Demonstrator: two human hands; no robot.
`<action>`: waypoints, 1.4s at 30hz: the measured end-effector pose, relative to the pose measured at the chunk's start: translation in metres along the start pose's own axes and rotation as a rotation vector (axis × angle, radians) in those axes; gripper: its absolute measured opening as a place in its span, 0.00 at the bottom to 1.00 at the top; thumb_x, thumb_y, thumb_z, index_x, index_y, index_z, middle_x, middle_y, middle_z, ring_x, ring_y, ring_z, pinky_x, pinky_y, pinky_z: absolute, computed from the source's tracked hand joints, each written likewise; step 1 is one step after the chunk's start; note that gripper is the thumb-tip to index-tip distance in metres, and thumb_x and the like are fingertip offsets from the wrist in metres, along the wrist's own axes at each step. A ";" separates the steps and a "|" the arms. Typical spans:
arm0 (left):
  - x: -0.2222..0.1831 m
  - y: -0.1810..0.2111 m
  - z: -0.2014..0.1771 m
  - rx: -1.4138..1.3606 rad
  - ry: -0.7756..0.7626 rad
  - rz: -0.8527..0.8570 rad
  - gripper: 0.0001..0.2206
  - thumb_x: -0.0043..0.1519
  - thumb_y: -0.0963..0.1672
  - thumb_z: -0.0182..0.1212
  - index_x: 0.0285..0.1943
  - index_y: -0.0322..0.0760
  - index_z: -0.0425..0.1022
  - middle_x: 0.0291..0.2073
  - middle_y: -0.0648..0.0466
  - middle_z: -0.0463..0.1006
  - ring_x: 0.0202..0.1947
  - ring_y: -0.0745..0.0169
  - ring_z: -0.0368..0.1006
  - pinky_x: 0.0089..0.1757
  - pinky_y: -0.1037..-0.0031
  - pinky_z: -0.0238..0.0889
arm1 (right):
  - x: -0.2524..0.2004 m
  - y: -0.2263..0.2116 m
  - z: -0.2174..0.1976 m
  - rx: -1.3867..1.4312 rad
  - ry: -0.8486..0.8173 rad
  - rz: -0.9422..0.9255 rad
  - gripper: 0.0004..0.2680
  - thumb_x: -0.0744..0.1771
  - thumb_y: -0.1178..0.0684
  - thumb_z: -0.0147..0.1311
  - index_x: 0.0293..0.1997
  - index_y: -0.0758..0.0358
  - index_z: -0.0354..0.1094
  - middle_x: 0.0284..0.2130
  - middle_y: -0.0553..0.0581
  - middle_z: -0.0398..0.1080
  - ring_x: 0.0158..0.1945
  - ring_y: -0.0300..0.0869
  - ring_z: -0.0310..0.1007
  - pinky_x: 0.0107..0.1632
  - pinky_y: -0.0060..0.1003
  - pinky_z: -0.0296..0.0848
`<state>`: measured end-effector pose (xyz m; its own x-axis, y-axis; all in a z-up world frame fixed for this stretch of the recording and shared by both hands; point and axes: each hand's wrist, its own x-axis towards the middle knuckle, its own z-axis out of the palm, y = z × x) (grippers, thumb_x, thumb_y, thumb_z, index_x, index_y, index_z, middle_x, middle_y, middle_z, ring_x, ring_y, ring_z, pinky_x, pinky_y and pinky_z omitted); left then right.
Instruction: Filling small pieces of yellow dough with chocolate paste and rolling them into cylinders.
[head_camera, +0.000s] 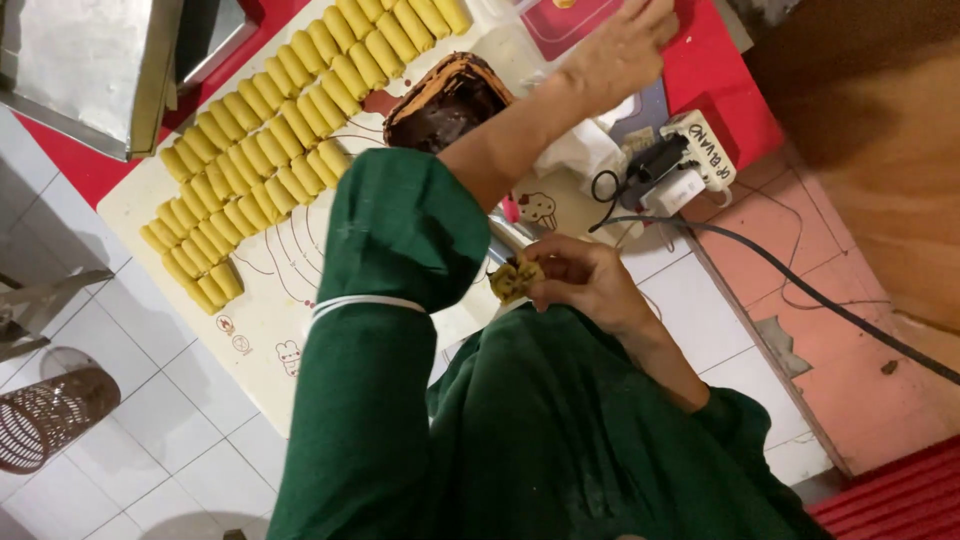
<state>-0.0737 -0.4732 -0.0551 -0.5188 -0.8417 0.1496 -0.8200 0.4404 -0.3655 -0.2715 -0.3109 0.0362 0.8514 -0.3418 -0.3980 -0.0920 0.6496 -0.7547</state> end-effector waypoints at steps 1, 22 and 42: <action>-0.003 -0.004 0.003 -0.177 0.106 -0.053 0.05 0.48 0.41 0.66 0.31 0.45 0.83 0.49 0.50 0.73 0.49 0.49 0.58 0.48 0.62 0.53 | -0.001 -0.001 -0.003 -0.013 -0.038 -0.043 0.14 0.63 0.70 0.58 0.53 0.72 0.70 0.38 0.60 0.74 0.33 0.41 0.73 0.38 0.31 0.74; -0.119 -0.023 -0.152 -2.384 0.363 -0.916 0.03 0.64 0.38 0.51 0.40 0.33 0.71 0.33 0.52 0.72 0.27 0.69 0.70 0.28 0.81 0.73 | 0.002 -0.063 0.039 -0.404 0.444 -1.046 0.14 0.66 0.64 0.46 0.57 0.61 0.56 0.47 0.57 0.63 0.53 0.47 0.62 0.63 0.43 0.65; -0.087 0.009 -0.122 -1.784 0.533 -0.568 0.17 0.58 0.30 0.67 0.52 0.35 0.79 0.33 0.60 0.69 0.33 0.71 0.61 0.37 0.81 0.61 | 0.084 -0.074 -0.029 -0.281 0.730 -1.079 0.10 0.77 0.56 0.40 0.69 0.59 0.53 0.39 0.58 0.65 0.37 0.41 0.64 0.42 0.34 0.62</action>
<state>-0.0658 -0.3580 0.0406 0.1255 -0.9628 0.2392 0.0217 0.2437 0.9696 -0.2080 -0.4072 0.0438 0.1025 -0.9334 0.3438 0.2712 -0.3063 -0.9125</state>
